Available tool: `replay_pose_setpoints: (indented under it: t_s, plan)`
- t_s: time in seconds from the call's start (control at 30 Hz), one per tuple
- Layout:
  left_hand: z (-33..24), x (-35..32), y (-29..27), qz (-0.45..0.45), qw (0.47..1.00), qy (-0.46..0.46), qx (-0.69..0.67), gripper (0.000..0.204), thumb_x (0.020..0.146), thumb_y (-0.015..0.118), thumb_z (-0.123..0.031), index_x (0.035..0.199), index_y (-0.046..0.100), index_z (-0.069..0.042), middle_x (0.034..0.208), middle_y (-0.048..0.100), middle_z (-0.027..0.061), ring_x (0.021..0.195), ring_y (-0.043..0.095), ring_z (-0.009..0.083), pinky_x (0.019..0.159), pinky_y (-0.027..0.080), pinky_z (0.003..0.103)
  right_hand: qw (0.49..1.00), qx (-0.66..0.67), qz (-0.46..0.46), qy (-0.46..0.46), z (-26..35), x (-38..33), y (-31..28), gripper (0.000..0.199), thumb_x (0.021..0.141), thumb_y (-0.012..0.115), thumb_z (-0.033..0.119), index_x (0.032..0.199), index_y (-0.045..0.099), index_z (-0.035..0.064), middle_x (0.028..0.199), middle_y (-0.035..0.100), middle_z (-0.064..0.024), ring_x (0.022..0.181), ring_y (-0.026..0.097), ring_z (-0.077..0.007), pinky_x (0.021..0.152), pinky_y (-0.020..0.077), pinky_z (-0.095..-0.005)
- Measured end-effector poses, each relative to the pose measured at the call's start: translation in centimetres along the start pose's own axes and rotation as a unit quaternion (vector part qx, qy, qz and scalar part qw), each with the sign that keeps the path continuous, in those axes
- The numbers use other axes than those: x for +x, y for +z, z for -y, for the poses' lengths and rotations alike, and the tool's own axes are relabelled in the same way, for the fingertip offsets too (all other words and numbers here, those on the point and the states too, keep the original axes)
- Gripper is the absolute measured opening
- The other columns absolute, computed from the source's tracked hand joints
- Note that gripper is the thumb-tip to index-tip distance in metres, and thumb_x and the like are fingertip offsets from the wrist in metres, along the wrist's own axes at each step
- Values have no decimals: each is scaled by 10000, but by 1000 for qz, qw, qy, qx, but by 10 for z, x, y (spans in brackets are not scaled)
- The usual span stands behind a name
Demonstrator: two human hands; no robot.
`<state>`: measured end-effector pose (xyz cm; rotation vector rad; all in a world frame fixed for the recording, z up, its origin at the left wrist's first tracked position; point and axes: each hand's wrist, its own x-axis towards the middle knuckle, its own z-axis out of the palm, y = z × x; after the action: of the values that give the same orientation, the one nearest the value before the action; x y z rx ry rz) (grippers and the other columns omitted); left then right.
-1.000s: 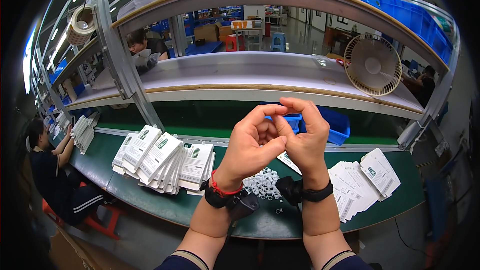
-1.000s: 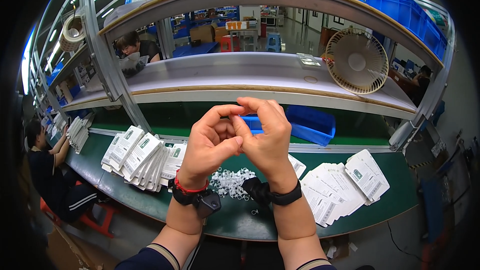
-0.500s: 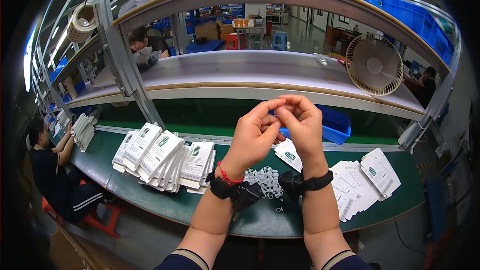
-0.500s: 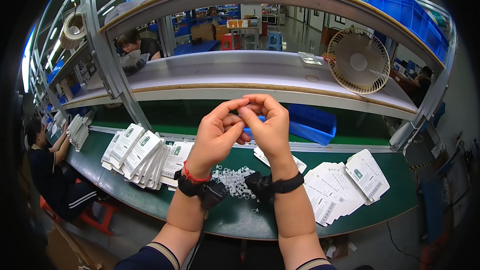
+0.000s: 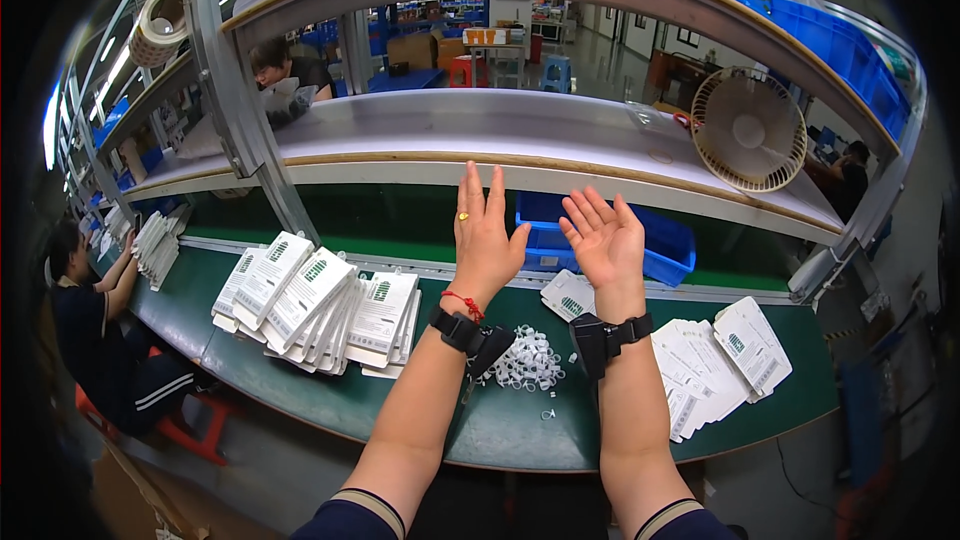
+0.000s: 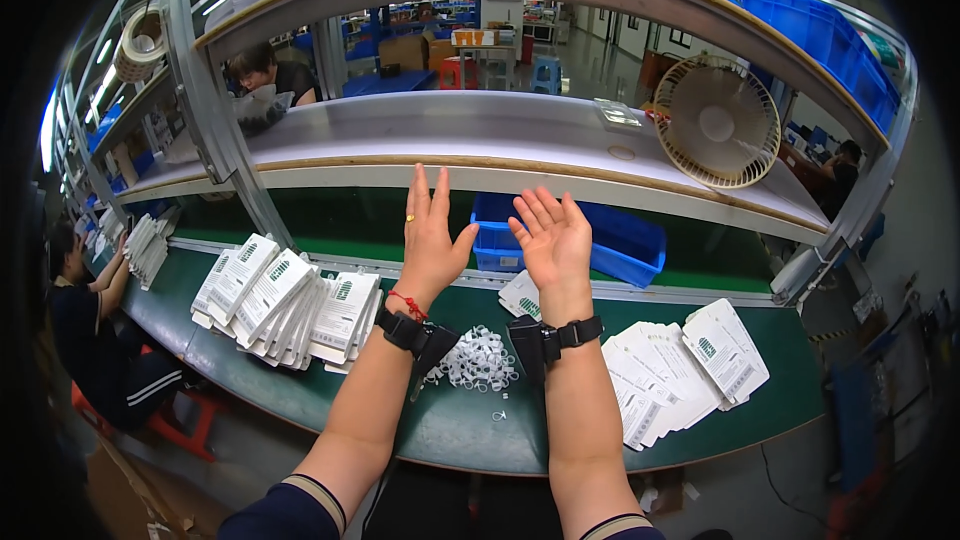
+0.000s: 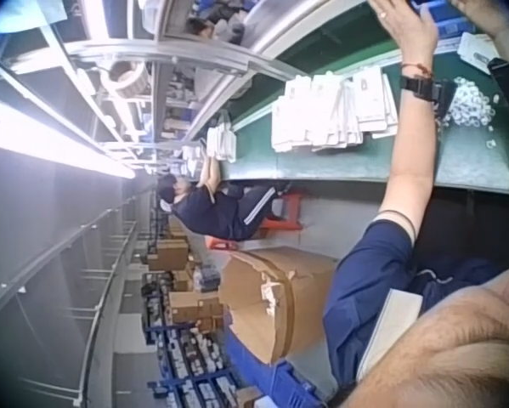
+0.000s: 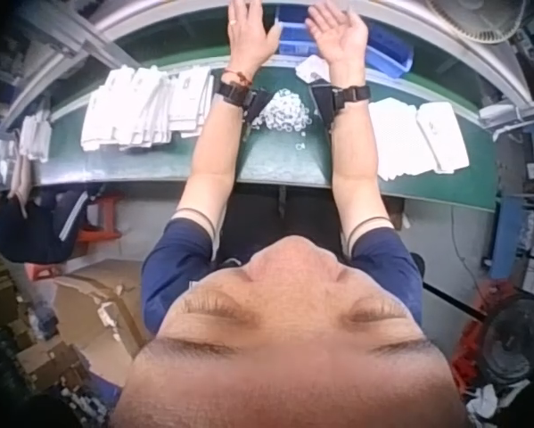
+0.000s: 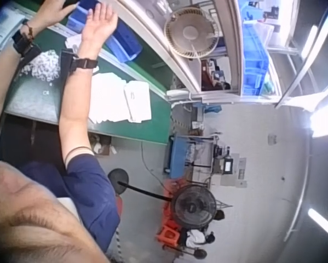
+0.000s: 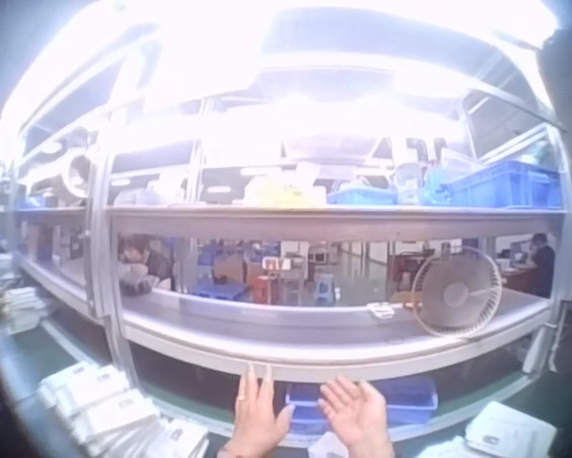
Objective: Assembling and organizing product boxes/manuals at a factory workstation.
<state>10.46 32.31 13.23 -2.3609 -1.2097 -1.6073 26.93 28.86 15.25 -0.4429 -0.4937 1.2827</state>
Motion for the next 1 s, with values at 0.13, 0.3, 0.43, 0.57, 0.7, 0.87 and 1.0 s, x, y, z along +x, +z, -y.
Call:
replay_pose_setpoints:
  t_s: [0.13,0.3,0.43,0.57,0.7,0.87,1.0]
  plan:
    - [9,-3,3,61,998,-4,30,793,763,677,-183,1421,251,-63,1496,100,207,1375,139,381,1063,213,521,1000,16,16,-11,-1,-5,6,636,938,398,374,1363,253,-77,1389,322,-239,1295,332,-321,981,353,-453]
    - [13,-2,-4,130,989,-15,73,803,757,681,-211,1425,253,-86,1505,110,180,1381,131,373,1059,212,535,997,37,65,-11,4,-14,16,762,925,410,429,1421,59,-31,1453,140,-272,1365,177,-342,1052,257,-483]
    - [15,0,-9,142,989,-15,51,790,755,685,-214,1419,274,-91,1507,107,174,1383,131,363,1051,226,541,991,67,119,-9,6,-14,13,804,920,412,458,1437,-11,11,1470,23,-287,1382,105,-358,1076,214,-502]
    - [15,0,-14,170,984,-21,49,772,743,699,-186,1401,308,-89,1511,94,153,1391,113,337,1067,205,546,990,59,124,-9,4,-14,10,801,916,422,469,1443,18,22,1461,104,-289,1371,156,-358,1060,233,-499]
    - [18,-2,-13,182,978,-10,100,786,729,714,-187,1400,313,-108,1517,64,136,1397,96,316,1062,199,568,952,-276,13,-131,-8,-12,13,807,870,558,413,1431,155,-4,1367,349,-286,1300,325,-369,1020,297,-472]
    - [17,-4,-12,188,973,-3,131,835,724,724,-207,1424,271,-153,1522,37,129,1402,64,311,1061,180,578,602,-680,-61,-415,-13,-1,-7,772,760,669,177,1386,270,-35,1387,313,-293,1316,289,-392,1051,277,-425]
    - [19,-5,-12,187,974,-1,128,855,715,732,-203,1428,261,-165,1523,39,125,1403,61,309,1057,180,590,476,-770,-40,-423,-20,2,-19,772,747,668,166,1391,280,-14,1449,204,-277,1362,182,-399,1056,253,-470]
